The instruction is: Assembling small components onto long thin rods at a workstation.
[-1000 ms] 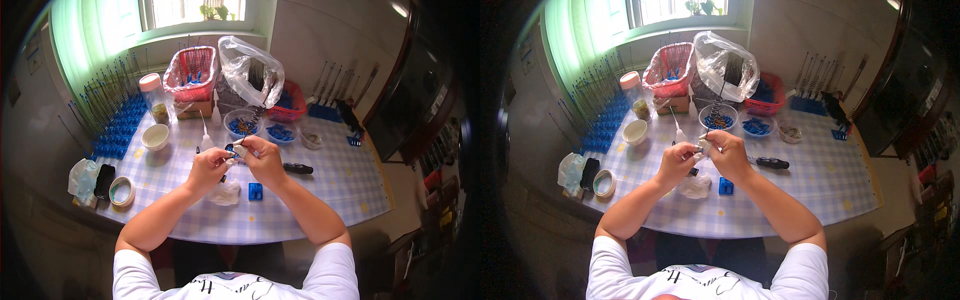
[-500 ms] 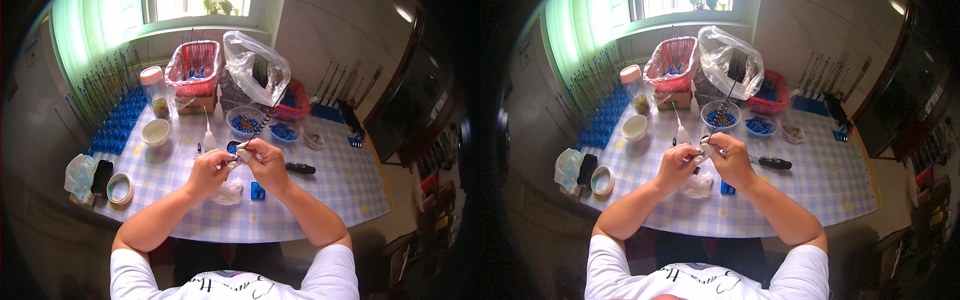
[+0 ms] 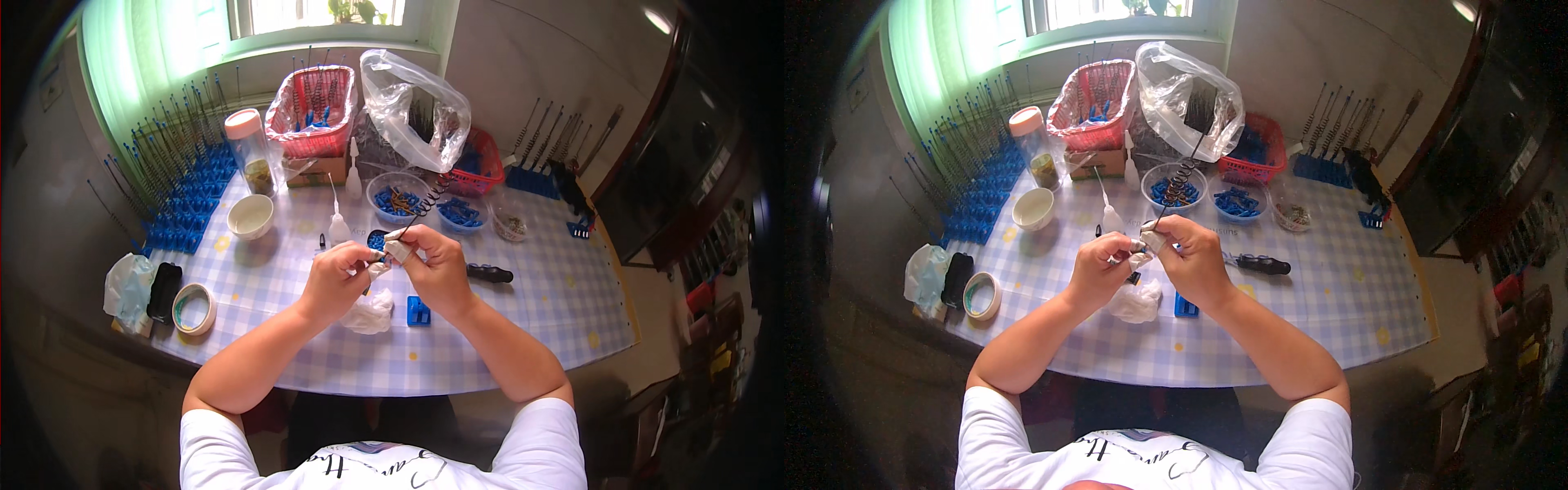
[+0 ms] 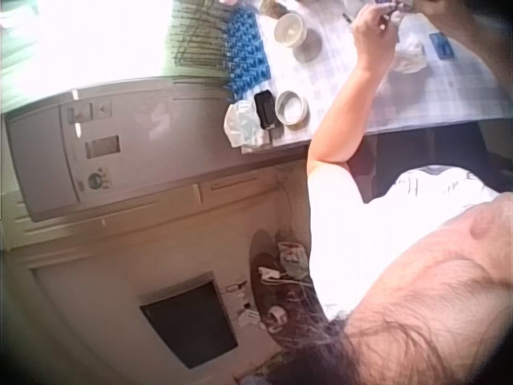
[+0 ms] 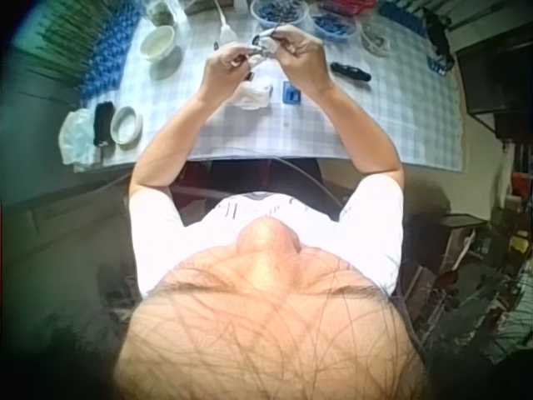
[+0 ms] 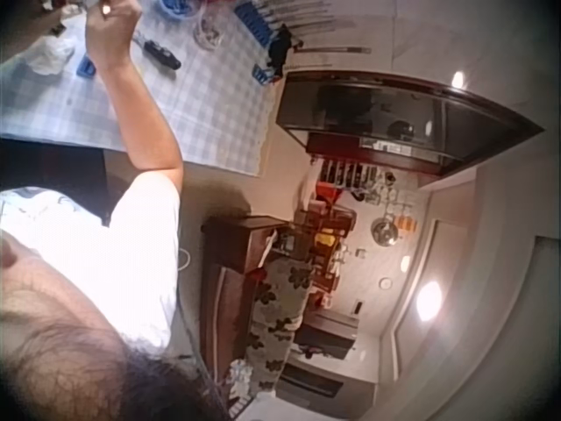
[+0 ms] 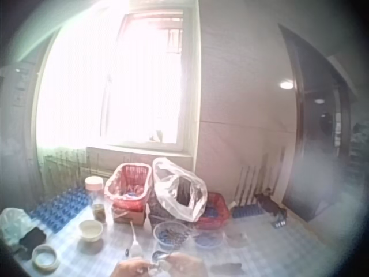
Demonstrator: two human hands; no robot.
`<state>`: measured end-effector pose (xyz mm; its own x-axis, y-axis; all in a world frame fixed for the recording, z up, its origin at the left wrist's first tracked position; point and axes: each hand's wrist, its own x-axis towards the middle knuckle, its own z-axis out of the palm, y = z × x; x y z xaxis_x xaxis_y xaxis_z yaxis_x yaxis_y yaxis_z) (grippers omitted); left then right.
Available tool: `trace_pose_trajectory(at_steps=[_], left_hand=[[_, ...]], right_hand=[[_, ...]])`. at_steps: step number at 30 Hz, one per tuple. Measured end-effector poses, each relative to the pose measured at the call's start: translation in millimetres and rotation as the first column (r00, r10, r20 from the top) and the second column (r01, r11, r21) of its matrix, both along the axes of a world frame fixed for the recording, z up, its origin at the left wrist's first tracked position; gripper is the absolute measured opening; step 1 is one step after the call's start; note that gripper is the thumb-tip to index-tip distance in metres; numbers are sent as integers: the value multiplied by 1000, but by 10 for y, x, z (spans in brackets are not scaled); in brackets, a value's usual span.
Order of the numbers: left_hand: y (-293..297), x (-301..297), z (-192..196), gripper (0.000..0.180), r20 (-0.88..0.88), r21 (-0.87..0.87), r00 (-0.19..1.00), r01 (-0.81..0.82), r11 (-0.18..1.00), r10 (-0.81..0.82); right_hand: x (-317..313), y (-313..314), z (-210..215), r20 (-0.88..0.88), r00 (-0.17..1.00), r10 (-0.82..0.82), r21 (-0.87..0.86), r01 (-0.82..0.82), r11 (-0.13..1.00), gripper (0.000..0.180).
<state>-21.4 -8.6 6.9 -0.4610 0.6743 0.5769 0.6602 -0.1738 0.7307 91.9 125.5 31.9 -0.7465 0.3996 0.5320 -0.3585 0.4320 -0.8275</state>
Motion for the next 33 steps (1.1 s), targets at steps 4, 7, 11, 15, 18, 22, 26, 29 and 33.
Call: trace_pose_trajectory(at_steps=[4,7,11,15,18,22,26,29,33], left_hand=[[2,-10,-3,15,11,0,1000,-8,1000,8],[12,-17,0,14,-7,13,1000,-12,1000,12],[22,-43,-30,15,-81,22,996,-37,999,38],[25,-47,-53,13,-121,38,992,-30,999,35],[-11,-25,-21,18,-127,40,991,-26,999,31],[-27,-18,-11,20,-140,28,990,-13,1000,16],[-39,5,13,19,-120,-10,993,-17,1000,16],[-33,-16,-5,18,-104,-8,994,-16,1000,15],[-6,-24,-15,15,-148,41,989,-9,999,15]], right_hand=[[-8,3,12,13,1000,-10,24,10,1000,10],[-8,5,25,12,1000,-24,62,24,998,11],[-7,-33,56,19,1000,-21,39,20,999,5],[-5,-23,25,26,1000,-14,41,12,999,5],[9,-44,35,36,999,-6,33,5,999,6],[34,-42,34,46,999,-19,61,16,998,5],[25,-54,28,38,999,-2,35,1,999,12],[23,-62,47,27,999,24,22,-25,999,11],[11,-24,5,29,999,21,25,-22,999,10]])
